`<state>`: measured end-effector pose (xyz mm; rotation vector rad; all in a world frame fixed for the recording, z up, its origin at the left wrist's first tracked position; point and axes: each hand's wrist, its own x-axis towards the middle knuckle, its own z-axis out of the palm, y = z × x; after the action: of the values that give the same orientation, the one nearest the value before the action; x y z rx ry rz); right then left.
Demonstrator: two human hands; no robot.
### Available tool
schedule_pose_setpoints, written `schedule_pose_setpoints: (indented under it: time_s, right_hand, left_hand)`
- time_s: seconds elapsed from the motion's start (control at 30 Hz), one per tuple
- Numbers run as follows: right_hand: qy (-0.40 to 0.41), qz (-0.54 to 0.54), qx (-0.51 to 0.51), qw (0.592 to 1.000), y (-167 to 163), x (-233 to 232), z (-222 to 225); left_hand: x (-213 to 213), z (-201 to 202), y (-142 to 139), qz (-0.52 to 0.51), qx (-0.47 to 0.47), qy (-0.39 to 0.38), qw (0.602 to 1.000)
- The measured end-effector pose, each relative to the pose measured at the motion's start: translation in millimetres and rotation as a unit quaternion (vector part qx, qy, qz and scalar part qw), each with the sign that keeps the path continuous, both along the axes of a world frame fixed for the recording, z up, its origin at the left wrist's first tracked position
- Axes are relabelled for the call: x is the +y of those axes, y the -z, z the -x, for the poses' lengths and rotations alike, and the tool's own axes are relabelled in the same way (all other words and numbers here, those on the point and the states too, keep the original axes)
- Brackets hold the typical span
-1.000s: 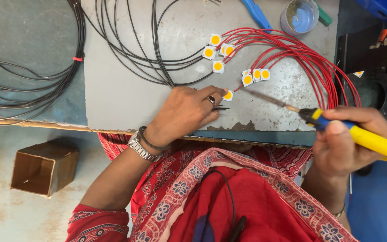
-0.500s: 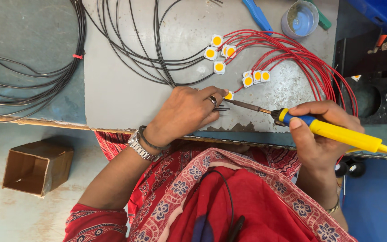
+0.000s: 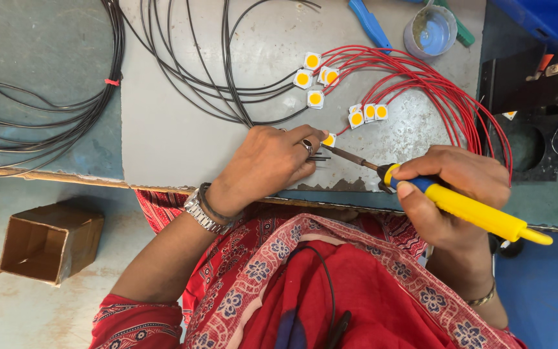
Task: The person solders red and black wires onto the pads of small LED chip modules using a soldering iron, placing each finished module aside. They then strip the insulation from the ends of black wires with pliers and dip the stripped ends into a small container of flux or solder powder.
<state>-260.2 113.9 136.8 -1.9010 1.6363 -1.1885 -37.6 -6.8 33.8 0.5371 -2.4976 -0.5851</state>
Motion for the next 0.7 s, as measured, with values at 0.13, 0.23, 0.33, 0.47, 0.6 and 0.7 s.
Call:
schedule_pose_setpoints:
  time_s: [0.13, 0.23, 0.33, 0.47, 0.6, 0.7]
  right_hand:
    - [0.004, -0.007, 0.027, 1.000, -2.7, 0.2, -2.7]
    - [0.001, 0.005, 0.005, 1.000, -2.7, 0.1, -0.7]
    - [0.023, 0.000, -0.016, 1.000, -5.4, 4.2, 2.7]
    - [0.027, -0.002, -0.019, 0.999, -1.2, 4.2, 3.7]
    - [0.021, -0.003, -0.019, 1.000, 2.6, 2.3, 3.0]
    - [0.014, 0.002, 0.005, 1.000, 2.5, -0.6, 3.2]
  left_hand:
    - [-0.1, 0.3, 0.2, 0.001, 0.001, 0.001, 1.000]
    - [0.1, 0.3, 0.2, 0.000, 0.000, 0.000, 1.000]
    - [0.3, -0.3, -0.1, -0.002, 0.000, 0.003, 1.000]
    - [0.3, 0.1, -0.3, -0.006, -0.004, 0.006, 1.000]
    - [0.4, -0.3, -0.7, -0.007, -0.002, 0.003, 1.000]
    - [0.2, -0.3, -1.0, -0.011, -0.004, 0.005, 1.000]
